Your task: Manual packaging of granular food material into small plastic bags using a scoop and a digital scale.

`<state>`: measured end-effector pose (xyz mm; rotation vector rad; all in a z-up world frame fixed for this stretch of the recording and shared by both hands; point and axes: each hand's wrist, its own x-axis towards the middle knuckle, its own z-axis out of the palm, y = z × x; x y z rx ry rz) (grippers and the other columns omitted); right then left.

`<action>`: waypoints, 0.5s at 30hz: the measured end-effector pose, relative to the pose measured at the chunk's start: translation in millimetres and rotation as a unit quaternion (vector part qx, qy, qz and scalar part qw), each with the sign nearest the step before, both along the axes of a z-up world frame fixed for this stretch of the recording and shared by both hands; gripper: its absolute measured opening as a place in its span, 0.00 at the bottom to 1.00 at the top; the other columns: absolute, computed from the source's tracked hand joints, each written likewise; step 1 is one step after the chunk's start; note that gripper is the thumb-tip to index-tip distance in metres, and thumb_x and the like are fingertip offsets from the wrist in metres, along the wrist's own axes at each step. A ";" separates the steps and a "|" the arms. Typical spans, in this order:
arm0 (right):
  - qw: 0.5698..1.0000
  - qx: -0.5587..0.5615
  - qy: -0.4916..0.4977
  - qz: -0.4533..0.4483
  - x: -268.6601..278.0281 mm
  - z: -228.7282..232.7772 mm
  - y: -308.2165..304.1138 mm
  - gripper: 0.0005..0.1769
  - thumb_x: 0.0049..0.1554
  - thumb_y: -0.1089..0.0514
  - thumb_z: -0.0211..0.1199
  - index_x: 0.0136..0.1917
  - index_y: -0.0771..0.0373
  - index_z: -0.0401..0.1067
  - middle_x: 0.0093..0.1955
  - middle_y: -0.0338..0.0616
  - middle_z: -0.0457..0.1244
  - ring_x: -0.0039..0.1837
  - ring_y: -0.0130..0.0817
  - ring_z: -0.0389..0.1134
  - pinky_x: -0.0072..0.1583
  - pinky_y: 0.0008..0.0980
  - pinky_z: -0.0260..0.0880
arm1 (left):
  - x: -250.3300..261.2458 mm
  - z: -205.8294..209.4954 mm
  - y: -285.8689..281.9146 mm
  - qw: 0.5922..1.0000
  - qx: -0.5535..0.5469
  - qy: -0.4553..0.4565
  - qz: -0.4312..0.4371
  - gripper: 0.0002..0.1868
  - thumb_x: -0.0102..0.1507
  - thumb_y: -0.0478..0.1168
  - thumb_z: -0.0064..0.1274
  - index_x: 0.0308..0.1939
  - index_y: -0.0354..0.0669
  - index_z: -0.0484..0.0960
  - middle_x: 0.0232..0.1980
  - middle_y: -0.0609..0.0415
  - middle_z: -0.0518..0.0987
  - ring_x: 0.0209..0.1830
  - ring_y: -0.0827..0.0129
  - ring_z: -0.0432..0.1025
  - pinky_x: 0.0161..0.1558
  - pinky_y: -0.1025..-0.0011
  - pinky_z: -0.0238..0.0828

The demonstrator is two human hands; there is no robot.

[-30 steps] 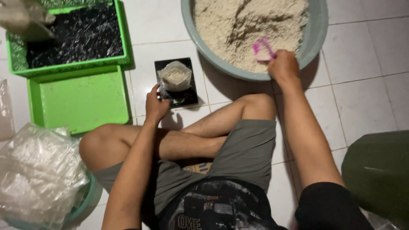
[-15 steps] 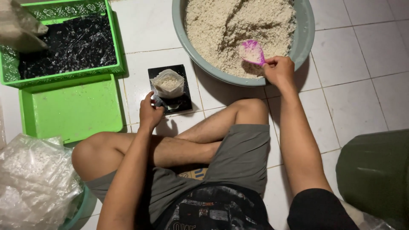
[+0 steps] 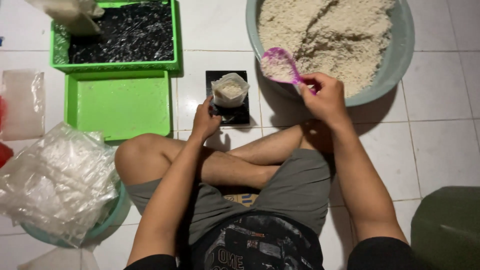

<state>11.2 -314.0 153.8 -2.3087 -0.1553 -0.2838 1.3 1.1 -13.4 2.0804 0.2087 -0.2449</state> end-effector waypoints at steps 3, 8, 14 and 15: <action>0.997 -0.031 -0.052 0.049 5.0 -16.7 23.7 0.11 0.52 0.65 0.68 0.51 0.59 0.79 0.42 0.49 0.70 0.37 0.42 0.71 0.37 0.31 0.69 | -1.4 -0.1 -0.4 1.000 -0.005 -0.003 -0.002 0.40 0.52 0.34 0.49 0.71 0.45 0.64 0.52 0.41 0.70 0.55 0.46 0.72 0.57 0.57 0.69; 0.953 -0.196 -0.187 0.137 6.0 -25.3 55.4 0.11 0.53 0.64 0.67 0.50 0.57 0.78 0.43 0.43 0.70 0.46 0.41 0.73 0.46 0.31 0.74 | -1.1 -5.6 -0.2 1.000 -0.004 -0.014 -0.001 0.41 0.52 0.35 0.49 0.72 0.45 0.64 0.51 0.40 0.70 0.54 0.46 0.72 0.56 0.57 0.68; 0.943 -0.213 -0.213 0.142 13.2 -35.4 46.3 0.09 0.55 0.63 0.66 0.50 0.55 0.77 0.42 0.40 0.69 0.44 0.36 0.72 0.44 0.26 0.72 | 0.6 -8.6 0.2 1.000 -0.012 -0.011 0.002 0.41 0.52 0.35 0.49 0.72 0.45 0.63 0.50 0.43 0.70 0.54 0.49 0.71 0.57 0.59 0.67; 0.964 -0.145 -0.183 0.131 15.7 -39.3 40.2 0.08 0.55 0.64 0.68 0.49 0.58 0.78 0.41 0.43 0.69 0.42 0.40 0.72 0.42 0.27 0.71 | 0.6 -7.6 -0.3 1.000 -0.011 -0.011 0.003 0.41 0.52 0.35 0.49 0.72 0.46 0.63 0.50 0.43 0.70 0.54 0.49 0.71 0.57 0.59 0.68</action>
